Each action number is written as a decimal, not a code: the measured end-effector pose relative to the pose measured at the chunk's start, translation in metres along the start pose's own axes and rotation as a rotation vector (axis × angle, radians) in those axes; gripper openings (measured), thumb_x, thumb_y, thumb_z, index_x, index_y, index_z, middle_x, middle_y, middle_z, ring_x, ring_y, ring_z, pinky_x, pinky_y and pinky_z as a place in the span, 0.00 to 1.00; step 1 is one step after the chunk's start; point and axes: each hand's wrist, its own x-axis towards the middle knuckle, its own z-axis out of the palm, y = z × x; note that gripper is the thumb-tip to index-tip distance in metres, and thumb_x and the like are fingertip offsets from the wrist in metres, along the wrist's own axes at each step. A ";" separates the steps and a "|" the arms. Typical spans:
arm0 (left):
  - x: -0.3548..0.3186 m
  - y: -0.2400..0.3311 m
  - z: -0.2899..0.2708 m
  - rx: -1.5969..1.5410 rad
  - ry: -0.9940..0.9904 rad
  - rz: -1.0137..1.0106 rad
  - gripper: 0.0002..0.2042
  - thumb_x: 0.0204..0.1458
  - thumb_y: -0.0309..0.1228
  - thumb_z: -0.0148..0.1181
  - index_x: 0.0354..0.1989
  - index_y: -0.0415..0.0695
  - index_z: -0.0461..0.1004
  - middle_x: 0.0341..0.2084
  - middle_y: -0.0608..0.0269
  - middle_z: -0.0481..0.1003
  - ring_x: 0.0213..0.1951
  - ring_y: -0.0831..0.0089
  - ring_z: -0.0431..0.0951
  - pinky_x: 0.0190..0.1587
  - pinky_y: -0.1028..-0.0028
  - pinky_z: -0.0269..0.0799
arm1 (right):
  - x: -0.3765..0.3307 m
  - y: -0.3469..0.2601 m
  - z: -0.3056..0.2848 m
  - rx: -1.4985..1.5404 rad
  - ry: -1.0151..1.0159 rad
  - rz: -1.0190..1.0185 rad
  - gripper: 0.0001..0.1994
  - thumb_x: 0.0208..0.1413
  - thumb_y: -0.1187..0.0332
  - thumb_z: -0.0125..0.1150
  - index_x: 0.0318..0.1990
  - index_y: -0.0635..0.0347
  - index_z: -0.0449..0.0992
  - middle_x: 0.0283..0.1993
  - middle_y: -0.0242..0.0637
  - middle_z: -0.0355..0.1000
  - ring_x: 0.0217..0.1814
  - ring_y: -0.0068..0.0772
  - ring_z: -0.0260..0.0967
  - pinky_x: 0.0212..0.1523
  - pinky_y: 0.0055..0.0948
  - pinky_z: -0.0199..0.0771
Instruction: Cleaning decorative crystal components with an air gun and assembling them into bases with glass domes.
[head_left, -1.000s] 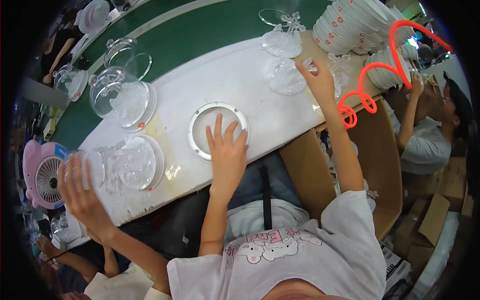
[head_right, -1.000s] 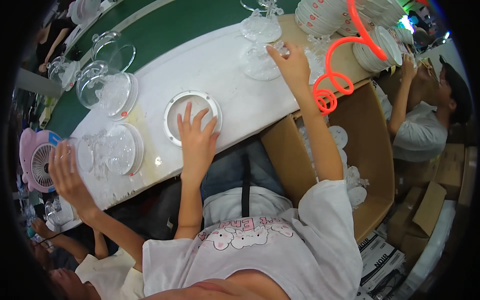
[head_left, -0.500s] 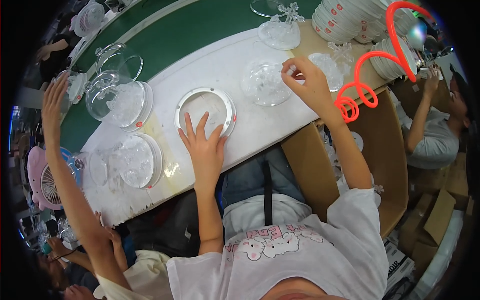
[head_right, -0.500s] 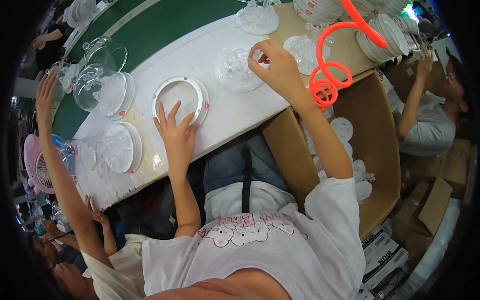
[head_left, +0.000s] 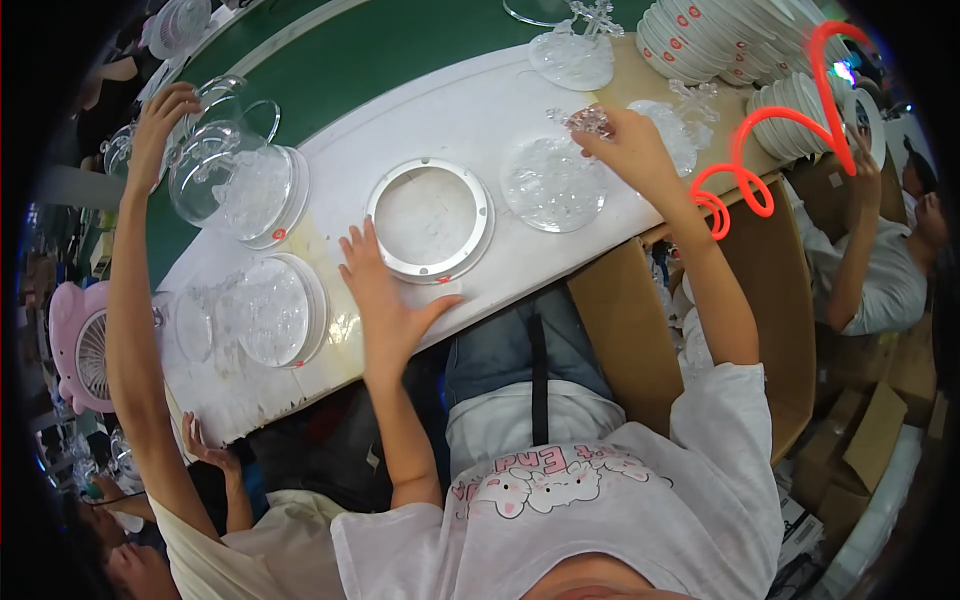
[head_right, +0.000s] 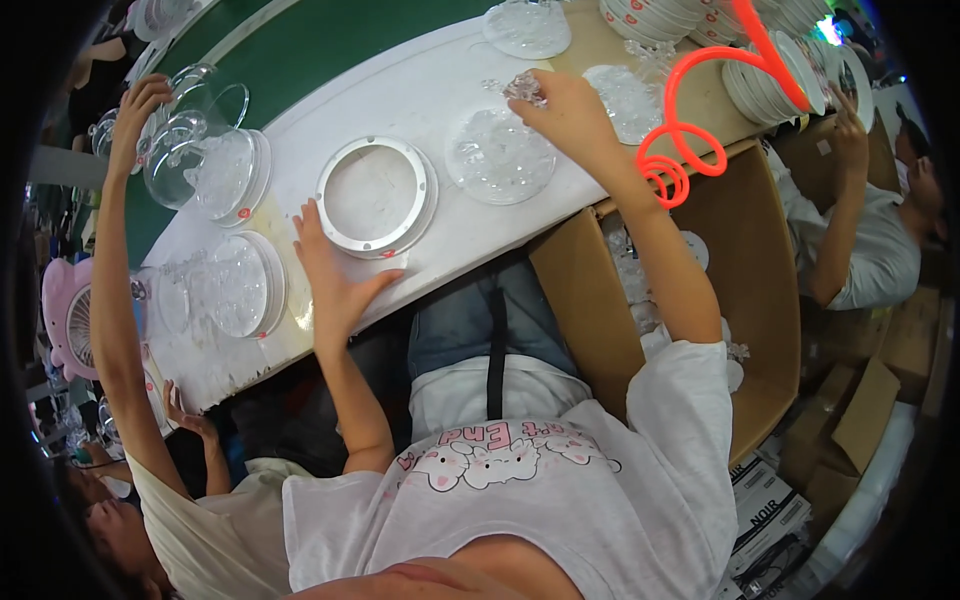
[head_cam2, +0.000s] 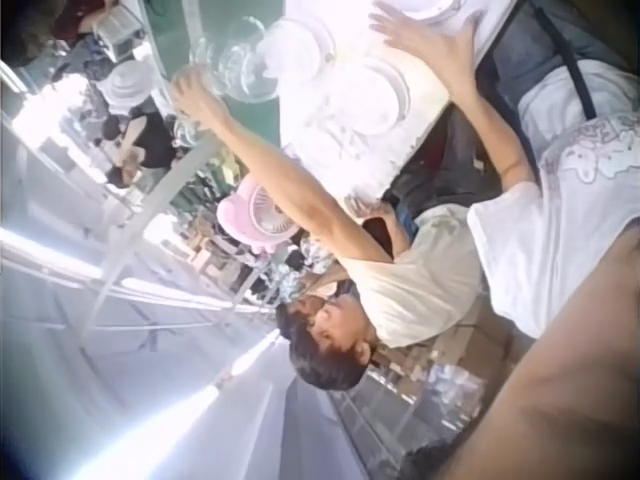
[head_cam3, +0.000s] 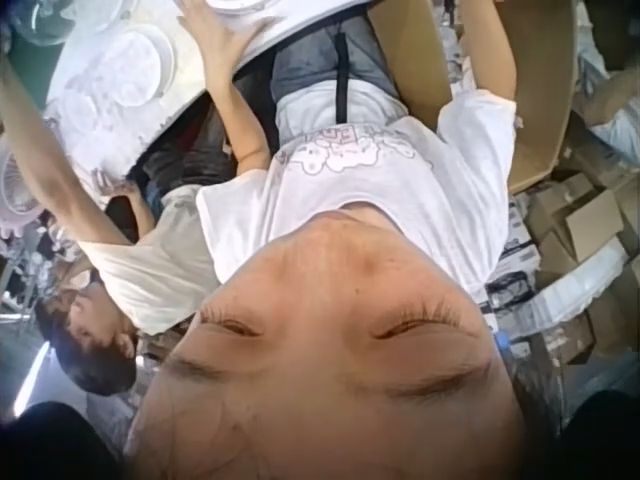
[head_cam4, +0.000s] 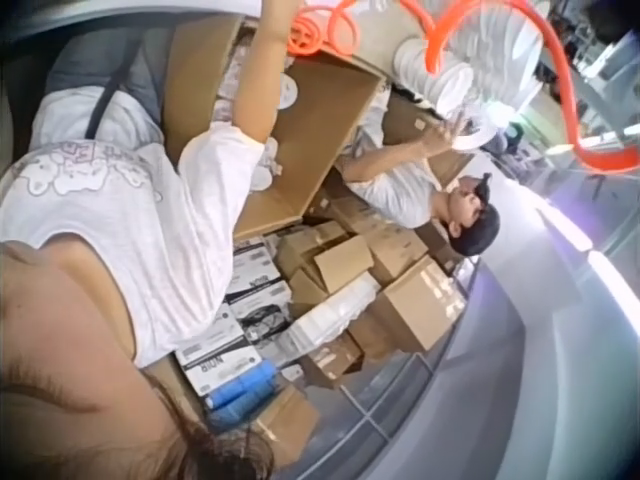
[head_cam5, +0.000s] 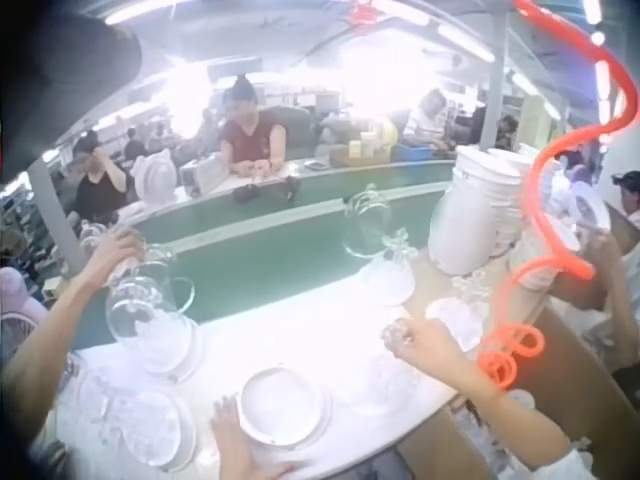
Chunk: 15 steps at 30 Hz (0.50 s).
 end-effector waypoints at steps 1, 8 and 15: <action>0.001 0.006 0.008 0.055 0.036 -0.026 0.56 0.27 0.46 0.71 0.63 0.36 0.40 0.63 0.46 0.44 0.65 0.52 0.37 0.62 0.50 0.35 | 0.003 0.004 -0.002 0.082 -0.007 0.003 0.14 0.49 0.66 0.58 0.41 0.65 0.72 0.33 0.37 0.74 0.34 0.25 0.71 0.38 0.24 0.70; 0.012 0.003 0.034 -0.081 0.160 -0.013 0.59 0.26 0.44 0.72 0.62 0.33 0.36 0.61 0.39 0.40 0.62 0.47 0.44 0.60 0.45 0.37 | 0.021 -0.033 -0.026 0.471 -0.103 -0.156 0.15 0.52 0.65 0.57 0.44 0.66 0.72 0.36 0.37 0.73 0.34 0.24 0.72 0.38 0.21 0.70; 0.019 0.000 0.039 -0.302 0.098 0.095 0.59 0.25 0.35 0.74 0.61 0.33 0.33 0.62 0.43 0.37 0.63 0.48 0.45 0.61 0.46 0.36 | 0.040 -0.085 0.022 0.335 -0.330 -0.364 0.15 0.51 0.65 0.57 0.43 0.66 0.72 0.35 0.37 0.74 0.31 0.24 0.71 0.34 0.21 0.70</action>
